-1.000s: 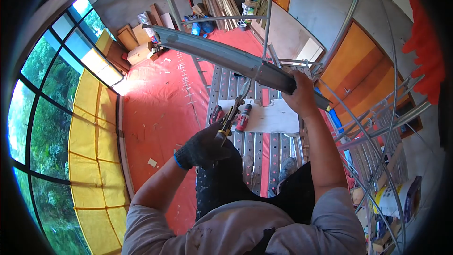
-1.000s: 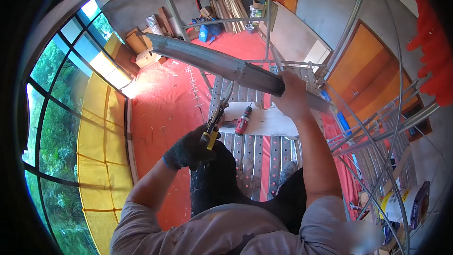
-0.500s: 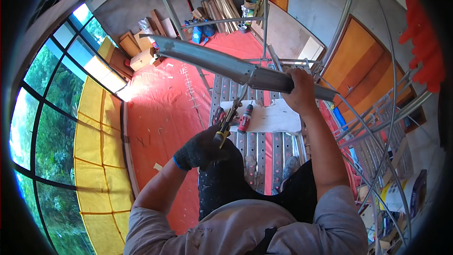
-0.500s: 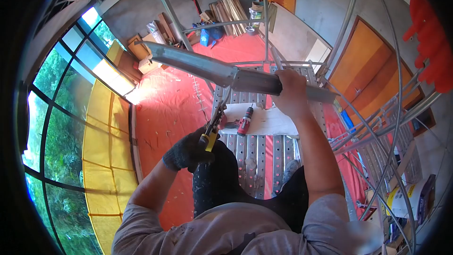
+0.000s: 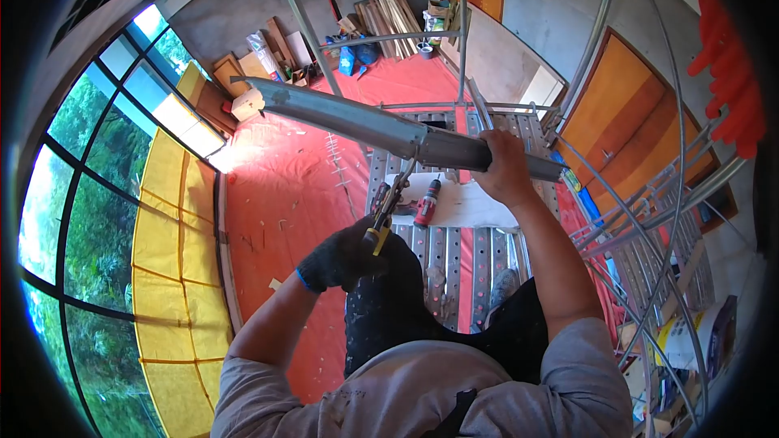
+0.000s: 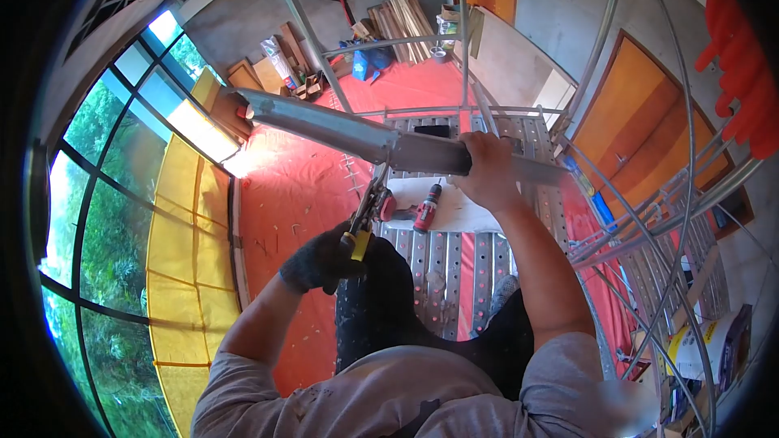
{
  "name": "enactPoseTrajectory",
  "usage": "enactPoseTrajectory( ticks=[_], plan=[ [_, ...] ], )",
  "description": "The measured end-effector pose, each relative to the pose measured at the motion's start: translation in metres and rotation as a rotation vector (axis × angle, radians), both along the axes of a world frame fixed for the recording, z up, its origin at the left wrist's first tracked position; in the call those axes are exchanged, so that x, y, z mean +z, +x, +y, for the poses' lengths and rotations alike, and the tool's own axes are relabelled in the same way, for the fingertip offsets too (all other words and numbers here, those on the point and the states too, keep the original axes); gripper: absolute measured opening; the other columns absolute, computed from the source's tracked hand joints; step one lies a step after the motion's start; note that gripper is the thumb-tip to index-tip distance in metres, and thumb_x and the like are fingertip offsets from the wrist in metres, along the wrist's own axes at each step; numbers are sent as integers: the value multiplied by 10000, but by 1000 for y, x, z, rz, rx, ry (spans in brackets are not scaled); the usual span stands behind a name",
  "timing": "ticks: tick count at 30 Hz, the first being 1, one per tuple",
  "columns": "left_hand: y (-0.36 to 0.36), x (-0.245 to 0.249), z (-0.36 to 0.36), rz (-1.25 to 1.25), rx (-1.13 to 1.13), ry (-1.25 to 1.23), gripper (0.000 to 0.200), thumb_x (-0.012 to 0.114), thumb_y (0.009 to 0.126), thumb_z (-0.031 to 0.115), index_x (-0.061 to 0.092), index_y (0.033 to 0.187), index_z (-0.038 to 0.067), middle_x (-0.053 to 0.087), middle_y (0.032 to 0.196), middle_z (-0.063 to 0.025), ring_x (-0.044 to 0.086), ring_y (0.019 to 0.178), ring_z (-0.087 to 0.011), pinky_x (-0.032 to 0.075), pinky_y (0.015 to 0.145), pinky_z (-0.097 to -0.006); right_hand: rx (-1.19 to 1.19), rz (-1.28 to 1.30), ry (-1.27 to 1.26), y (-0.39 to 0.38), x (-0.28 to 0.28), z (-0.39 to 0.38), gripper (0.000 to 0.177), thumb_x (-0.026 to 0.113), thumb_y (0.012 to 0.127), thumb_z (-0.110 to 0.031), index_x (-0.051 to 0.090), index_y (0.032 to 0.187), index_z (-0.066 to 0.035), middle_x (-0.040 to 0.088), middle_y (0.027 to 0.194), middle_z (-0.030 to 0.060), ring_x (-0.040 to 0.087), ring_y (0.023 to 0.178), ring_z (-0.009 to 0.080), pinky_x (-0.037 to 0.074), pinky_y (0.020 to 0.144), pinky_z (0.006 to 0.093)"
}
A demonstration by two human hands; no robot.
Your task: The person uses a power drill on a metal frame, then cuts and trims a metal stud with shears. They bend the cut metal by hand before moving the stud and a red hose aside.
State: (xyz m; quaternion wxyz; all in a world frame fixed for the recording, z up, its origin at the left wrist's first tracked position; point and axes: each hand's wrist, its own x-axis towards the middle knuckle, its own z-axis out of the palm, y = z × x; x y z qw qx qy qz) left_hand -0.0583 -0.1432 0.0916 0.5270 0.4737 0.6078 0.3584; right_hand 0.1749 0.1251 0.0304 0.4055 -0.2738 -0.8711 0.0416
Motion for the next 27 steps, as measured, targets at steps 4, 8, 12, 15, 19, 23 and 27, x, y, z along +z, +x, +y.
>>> enactPoseTrajectory(
  ticks=[4, 8, 12, 15, 19, 23, 27],
  plan=[
    [0, -19, 2, 117, -17, 201, 541, 770, 872, 64, 527, 1355, 62, 610, 910, -31, 599, 703, -100, 470, 538, -263, -8, -22, -53, -2, 1, -2, 633, 863, 609, -179, 581, 1169, -90, 667, 1075, 114, 619, 1018, 335, 425, 893, 494],
    [0, -7, 3, 207, -57, -22, 577, 804, 848, 99, 523, 1351, 61, 615, 881, -24, 598, 666, -97, 490, 557, -274, 22, 9, -17, -5, -6, 0, 631, 861, 609, -176, 576, 1165, -89, 664, 1056, 116, 619, 1009, 343, 434, 884, 497],
    [-11, -22, 8, 137, -51, -40, 537, 791, 840, 156, 529, 1302, 73, 613, 818, -27, 614, 627, -120, 499, 531, -301, 24, -23, -35, -6, -5, 3, 651, 873, 599, -183, 569, 1166, -86, 659, 1050, 119, 619, 1003, 348, 444, 879, 494],
    [-13, -25, 14, 203, -57, -35, 522, 774, 838, 177, 533, 1292, 85, 618, 792, -35, 624, 610, -131, 500, 514, -309, 24, -45, -47, -2, -7, 9, 664, 884, 592, -191, 565, 1164, -85, 657, 1051, 117, 619, 999, 349, 450, 881, 491],
    [-7, -12, 19, 290, -54, -100, 517, 778, 842, 135, 548, 1300, 70, 624, 889, -25, 610, 713, -105, 515, 636, -300, 34, -53, -119, -4, -12, 10, 667, 894, 583, -197, 564, 1152, -87, 656, 1048, 115, 620, 1002, 352, 451, 890, 500],
    [-17, -34, 22, 320, -76, -15, 506, 750, 833, 194, 550, 1287, 92, 637, 794, -60, 638, 605, -149, 522, 539, -323, 31, -42, -106, -7, -21, 16, 674, 899, 575, -196, 558, 1147, -92, 654, 1040, 118, 622, 1014, 359, 456, 888, 502],
    [-10, -20, 26, 398, -82, -62, 490, 729, 828, 205, 560, 1273, 91, 656, 806, -88, 669, 636, -183, 544, 585, -347, 58, -16, -70, -3, -18, 21, 602, 853, 612, -127, 563, 1137, -79, 655, 1004, 153, 624, 979, 396, 483, 854, 508]
  ],
)
